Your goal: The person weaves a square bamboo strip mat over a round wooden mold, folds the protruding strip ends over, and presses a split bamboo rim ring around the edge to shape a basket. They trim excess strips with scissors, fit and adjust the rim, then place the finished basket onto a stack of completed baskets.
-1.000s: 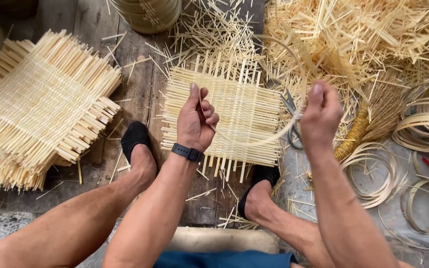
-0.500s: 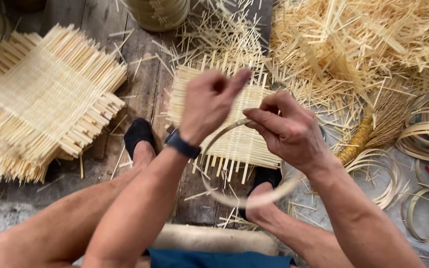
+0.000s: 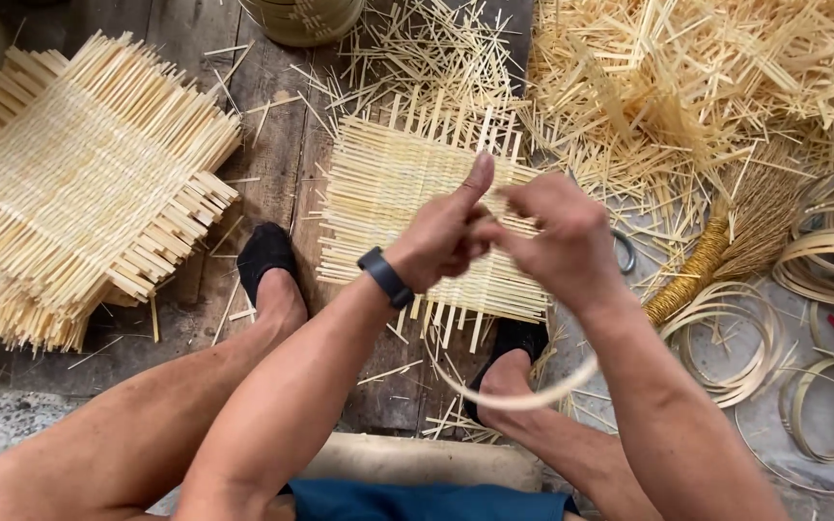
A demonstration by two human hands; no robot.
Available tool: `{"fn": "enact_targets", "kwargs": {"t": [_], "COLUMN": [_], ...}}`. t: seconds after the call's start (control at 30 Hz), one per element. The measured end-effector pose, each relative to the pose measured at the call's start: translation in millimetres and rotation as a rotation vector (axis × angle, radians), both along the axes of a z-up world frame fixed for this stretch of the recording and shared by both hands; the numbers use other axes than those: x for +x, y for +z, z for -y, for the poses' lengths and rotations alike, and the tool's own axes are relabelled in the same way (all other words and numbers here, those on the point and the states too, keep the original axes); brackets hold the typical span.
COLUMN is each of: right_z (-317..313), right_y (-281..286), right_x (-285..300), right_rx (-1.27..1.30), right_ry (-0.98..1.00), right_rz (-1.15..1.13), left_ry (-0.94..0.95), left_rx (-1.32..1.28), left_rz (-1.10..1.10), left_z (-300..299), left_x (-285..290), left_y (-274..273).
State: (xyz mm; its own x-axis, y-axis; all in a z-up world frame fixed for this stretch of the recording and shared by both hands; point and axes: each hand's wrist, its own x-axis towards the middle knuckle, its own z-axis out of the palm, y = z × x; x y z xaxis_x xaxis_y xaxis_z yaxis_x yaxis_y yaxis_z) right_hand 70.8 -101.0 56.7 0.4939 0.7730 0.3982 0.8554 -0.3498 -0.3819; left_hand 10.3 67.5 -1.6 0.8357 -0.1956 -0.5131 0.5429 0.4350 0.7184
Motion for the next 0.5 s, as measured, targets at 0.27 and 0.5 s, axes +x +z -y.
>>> {"fn": "enact_targets", "kwargs": {"t": [0.27,0.5], "right_z": [79.4,72.4], "right_y": [-37.9,-25.5], "right_x": [33.1,28.5], "right_rx": [0.764,0.628], "right_ry": [-0.245,-0.245], "right_rz": [-1.504,-1.611], "left_ry": [0.483,0.206], "left_rx": [-0.391,0.089], "left_rz": [0.231,-0.02], "left_z": [-58.3,-51.4], "left_x": [-3.4,11.0], "left_y": [-27.5,20.9]}}
